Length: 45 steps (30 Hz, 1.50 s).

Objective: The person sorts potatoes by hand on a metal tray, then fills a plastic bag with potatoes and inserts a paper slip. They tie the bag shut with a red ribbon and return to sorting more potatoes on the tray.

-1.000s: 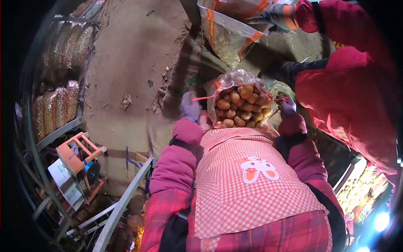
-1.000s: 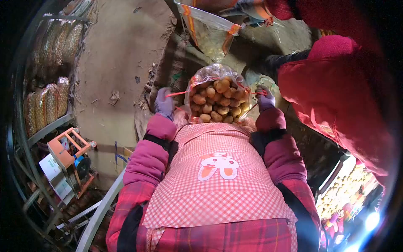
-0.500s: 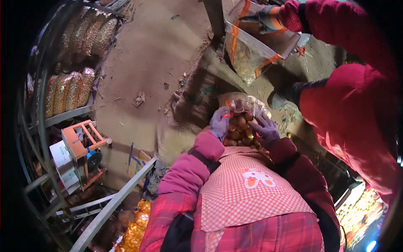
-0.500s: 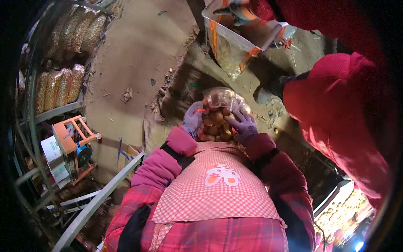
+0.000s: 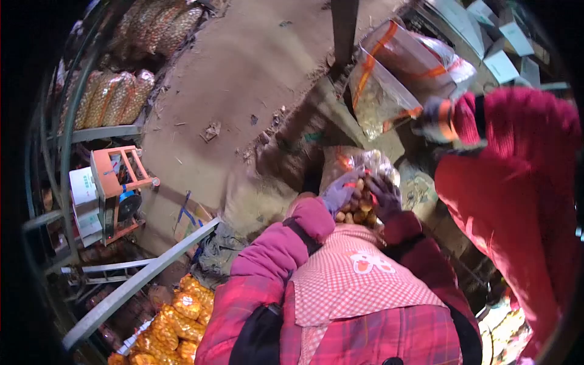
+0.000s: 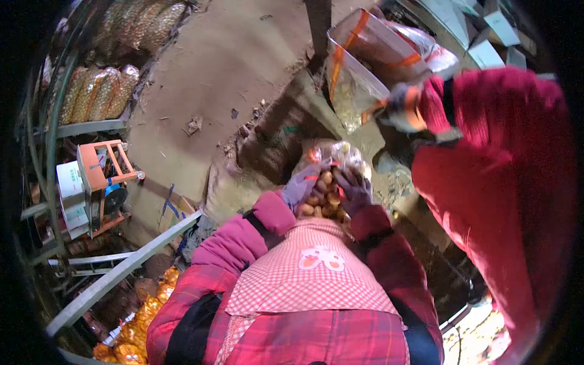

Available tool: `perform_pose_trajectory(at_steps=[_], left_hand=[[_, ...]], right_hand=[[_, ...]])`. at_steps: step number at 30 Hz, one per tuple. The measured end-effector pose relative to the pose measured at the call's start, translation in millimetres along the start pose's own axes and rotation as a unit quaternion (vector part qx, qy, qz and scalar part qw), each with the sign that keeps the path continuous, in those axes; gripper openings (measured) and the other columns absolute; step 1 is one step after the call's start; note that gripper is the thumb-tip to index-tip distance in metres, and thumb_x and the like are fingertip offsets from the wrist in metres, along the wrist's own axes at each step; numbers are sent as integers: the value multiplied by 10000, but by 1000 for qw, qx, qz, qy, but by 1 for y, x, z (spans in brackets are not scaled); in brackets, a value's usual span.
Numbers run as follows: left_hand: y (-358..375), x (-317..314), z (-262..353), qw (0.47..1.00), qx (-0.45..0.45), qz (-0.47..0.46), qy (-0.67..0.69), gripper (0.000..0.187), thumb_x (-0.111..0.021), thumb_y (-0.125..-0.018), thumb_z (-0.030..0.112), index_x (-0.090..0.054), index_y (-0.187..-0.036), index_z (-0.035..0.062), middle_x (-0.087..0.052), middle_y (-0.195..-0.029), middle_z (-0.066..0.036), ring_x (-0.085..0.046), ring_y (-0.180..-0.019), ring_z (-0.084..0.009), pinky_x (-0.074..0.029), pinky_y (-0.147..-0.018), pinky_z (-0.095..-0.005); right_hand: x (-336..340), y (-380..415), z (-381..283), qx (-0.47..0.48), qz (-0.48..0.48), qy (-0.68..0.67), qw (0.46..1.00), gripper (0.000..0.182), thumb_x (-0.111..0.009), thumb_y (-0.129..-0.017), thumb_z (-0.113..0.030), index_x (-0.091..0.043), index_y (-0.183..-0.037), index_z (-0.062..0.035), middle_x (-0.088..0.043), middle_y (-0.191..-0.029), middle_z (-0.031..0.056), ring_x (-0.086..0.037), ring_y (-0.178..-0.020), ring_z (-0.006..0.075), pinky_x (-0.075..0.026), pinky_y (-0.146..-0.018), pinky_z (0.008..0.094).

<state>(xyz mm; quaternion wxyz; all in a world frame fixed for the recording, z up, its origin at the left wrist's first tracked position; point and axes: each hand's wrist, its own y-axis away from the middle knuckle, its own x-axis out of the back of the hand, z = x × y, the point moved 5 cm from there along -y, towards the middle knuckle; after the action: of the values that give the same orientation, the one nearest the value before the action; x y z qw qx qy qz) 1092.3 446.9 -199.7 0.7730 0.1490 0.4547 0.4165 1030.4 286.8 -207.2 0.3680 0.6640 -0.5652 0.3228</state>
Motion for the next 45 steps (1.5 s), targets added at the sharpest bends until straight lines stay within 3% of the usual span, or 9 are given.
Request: perform_pose_trajectory(at_steps=[3,17,19,24,35,36,38,40,45], left_hand=[[19,4,4,955,274,37,106,236,-518,-947,363,-626,-975,155,-500,-692,47,-431,-516,-73,-330,-408,-226],[7,36,30,952,242,94,-165,463,-457,-938,522,-641,-823,113,-523,-586,-23,-435,-487,-131,-350,-442,-308],[8,37,50,963,214,56,-154,360,-479,-965,411,-665,-894,111,-561,-657,-14,-476,-561,-115,-392,-501,-297],[9,83,84,973,149,-19,-173,231,-508,-972,274,-675,-971,114,-591,-738,12,-502,-628,-97,-415,-548,-267],[107,124,277,972,135,44,-185,237,-450,-956,183,-612,-1114,112,-556,-815,14,-526,-685,-102,-436,-586,-256],[121,122,296,991,115,-11,-73,229,-458,-948,172,-607,-1111,110,-561,-822,12,-537,-700,-99,-442,-592,-251],[101,138,272,991,123,-54,25,193,-486,-953,184,-596,-1092,108,-560,-830,10,-540,-714,-92,-437,-593,-240],[91,141,272,997,72,-18,13,52,-504,-927,138,-552,-923,119,-520,-760,14,-511,-650,-89,-414,-555,-241],[59,178,252,993,1,99,60,59,-558,-858,79,-573,-802,93,-555,-735,-23,-538,-644,-121,-432,-568,-288]], right_hand=[[61,10,-21,-17,29,-240,970,407,-595,-920,-212,-552,-1307,-95,-546,-1305,144,-497,-1226,314,-390,-1021,385],[3,21,36,-336,102,-775,525,237,-471,-931,-16,-610,-1123,-5,-433,-648,-30,-414,-550,60,-358,-518,206],[33,8,-4,-323,82,-331,883,252,-484,-915,7,-628,-1115,-44,-413,-625,-43,-384,-529,48,-323,-492,215],[38,-22,-65,-526,161,-608,572,175,-552,-926,-157,-651,-933,-13,-346,-440,-22,-334,-379,112,-288,-420,254],[85,-178,-187,-390,24,-597,701,277,-508,-974,-277,-620,-1010,-26,-429,-521,-23,-384,-452,93,-319,-466,247],[104,-199,-201,-203,33,-410,888,241,-520,-966,-242,-618,-1014,-27,-445,-557,-23,-391,-465,90,-328,-473,243],[88,-212,-190,-390,-53,-519,759,157,-572,-918,-123,-603,-1034,-24,-481,-677,-19,-407,-495,87,-366,-499,235],[94,-245,-194,-97,-61,-359,926,154,-604,-898,-149,-612,-999,-33,-464,-649,-35,-406,-508,68,-349,-485,234],[37,-298,-150,-345,-169,-516,766,211,-544,-916,-206,-636,-1024,-50,-509,-630,-26,-449,-539,69,-339,-480,241]])
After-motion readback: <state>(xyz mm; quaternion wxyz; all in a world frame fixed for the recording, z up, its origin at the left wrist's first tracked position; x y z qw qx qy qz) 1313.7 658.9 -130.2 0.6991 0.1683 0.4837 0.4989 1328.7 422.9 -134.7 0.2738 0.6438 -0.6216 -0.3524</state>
